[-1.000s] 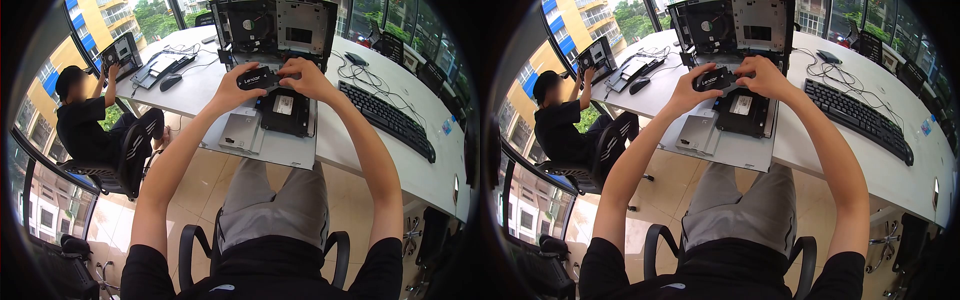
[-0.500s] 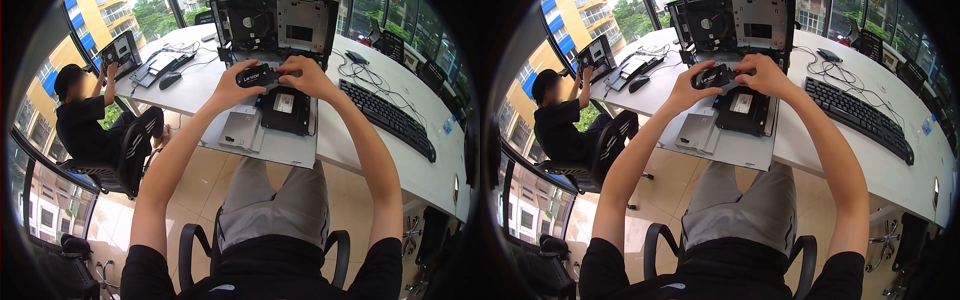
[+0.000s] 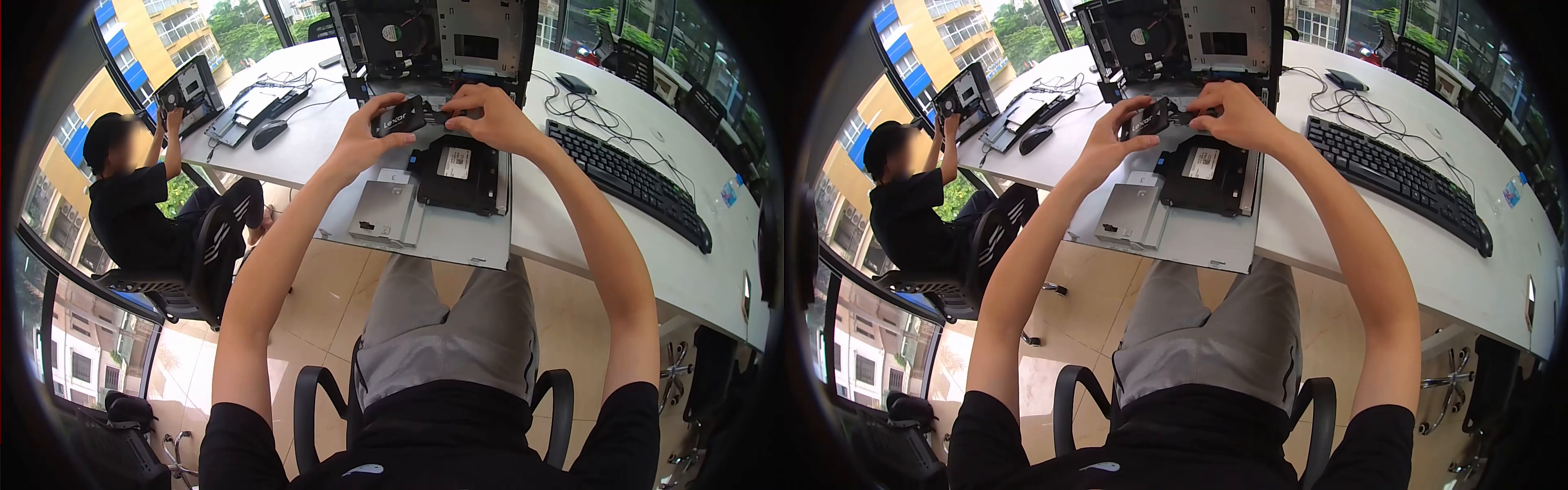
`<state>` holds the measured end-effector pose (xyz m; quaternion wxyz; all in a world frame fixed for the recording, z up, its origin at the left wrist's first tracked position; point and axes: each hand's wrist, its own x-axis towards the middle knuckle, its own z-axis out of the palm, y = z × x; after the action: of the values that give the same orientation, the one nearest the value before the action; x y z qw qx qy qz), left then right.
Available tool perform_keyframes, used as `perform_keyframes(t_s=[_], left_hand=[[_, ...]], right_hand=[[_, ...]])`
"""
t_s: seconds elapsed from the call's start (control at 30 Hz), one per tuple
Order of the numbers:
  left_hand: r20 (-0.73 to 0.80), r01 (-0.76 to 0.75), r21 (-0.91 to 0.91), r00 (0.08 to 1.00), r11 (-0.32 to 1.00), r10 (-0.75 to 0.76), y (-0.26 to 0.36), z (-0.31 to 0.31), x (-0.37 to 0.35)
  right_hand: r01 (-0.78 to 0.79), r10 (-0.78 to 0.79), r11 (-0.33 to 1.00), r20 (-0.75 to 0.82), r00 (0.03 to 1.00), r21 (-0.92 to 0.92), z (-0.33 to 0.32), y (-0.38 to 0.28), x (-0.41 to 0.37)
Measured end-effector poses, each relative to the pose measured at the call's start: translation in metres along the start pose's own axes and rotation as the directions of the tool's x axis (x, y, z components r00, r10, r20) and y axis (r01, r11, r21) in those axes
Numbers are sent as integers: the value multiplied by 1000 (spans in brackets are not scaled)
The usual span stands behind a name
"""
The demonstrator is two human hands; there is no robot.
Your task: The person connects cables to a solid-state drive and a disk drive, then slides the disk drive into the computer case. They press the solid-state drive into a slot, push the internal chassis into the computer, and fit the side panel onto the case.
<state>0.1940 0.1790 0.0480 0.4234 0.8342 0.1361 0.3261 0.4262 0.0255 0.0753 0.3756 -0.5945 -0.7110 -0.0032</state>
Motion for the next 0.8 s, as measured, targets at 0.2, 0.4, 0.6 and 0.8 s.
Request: perform_keyframes(t_s=[0.2, 0.4, 0.6, 0.8], left_hand=[[13, 15, -51, 1000, 999, -14, 1, 0, 1], [13, -1, -18, 1000, 1000, 1, -3, 4, 3], [30, -33, 22, 999, 999, 33, -2, 6, 3], [37, -54, 81, 998, 995, 52, -1, 6, 5]], right_hand=[[44, -43, 998, -33, 999, 34, 2, 2, -1], [52, -51, 998, -33, 998, 24, 2, 3, 0], [0, 0, 1000, 10, 1000, -10, 1, -1, -1], [20, -20, 1000, -4, 1000, 2, 2, 2, 0]])
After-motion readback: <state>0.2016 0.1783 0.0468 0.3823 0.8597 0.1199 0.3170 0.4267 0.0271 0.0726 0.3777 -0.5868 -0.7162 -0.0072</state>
